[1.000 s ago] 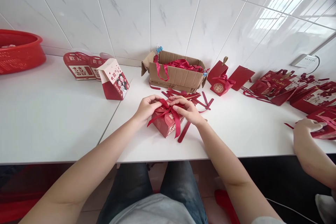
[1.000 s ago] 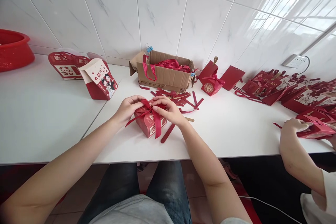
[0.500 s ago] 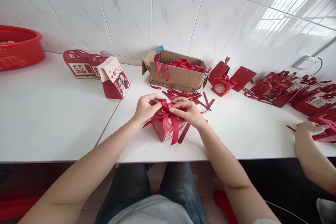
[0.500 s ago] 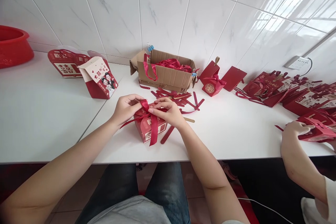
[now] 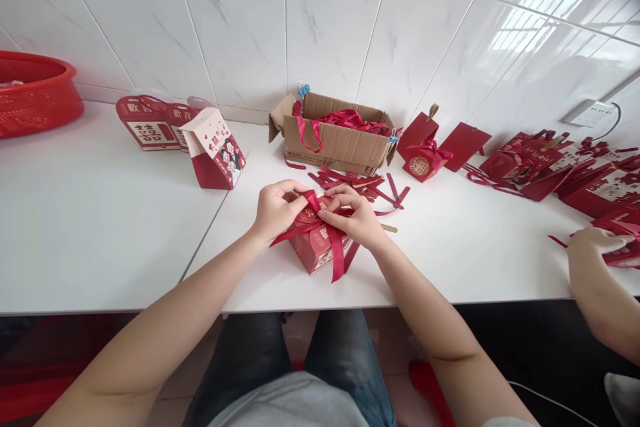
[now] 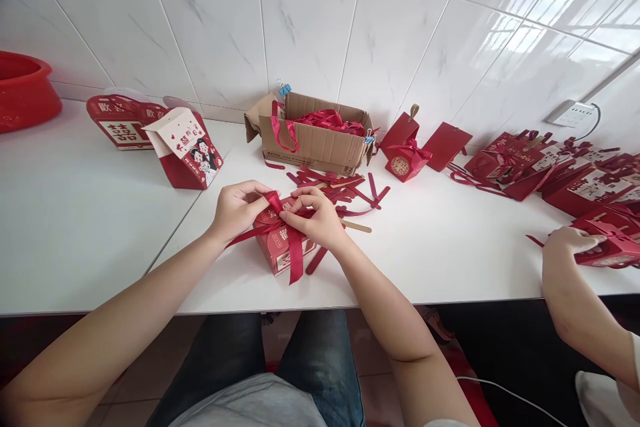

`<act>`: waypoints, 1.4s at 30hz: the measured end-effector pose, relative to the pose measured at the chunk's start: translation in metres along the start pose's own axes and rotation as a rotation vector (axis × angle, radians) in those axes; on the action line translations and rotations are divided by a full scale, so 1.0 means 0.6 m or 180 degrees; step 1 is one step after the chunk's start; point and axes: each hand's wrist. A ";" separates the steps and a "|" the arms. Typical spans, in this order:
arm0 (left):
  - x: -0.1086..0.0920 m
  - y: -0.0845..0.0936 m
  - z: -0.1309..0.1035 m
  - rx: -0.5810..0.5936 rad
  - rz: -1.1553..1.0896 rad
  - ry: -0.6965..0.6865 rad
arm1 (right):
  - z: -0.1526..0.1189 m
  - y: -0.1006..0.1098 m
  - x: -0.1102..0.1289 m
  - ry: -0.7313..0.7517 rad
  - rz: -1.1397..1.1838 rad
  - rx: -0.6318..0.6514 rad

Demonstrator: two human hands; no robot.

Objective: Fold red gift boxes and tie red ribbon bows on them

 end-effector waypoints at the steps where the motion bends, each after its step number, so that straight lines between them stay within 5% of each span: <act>1: 0.000 0.000 0.000 -0.0017 0.0010 0.0003 | 0.000 0.000 0.000 0.0001 0.0003 -0.0008; 42: 0.006 -0.003 0.009 -0.0373 -0.0414 0.0556 | 0.008 0.001 -0.015 0.0114 0.0176 -0.0199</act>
Point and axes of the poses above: each hand's wrist, its own z-axis towards the middle knuckle, its own y-axis out of the back of the hand, x = y × z, and after that the axes turned 12 degrees about -z, right-handed
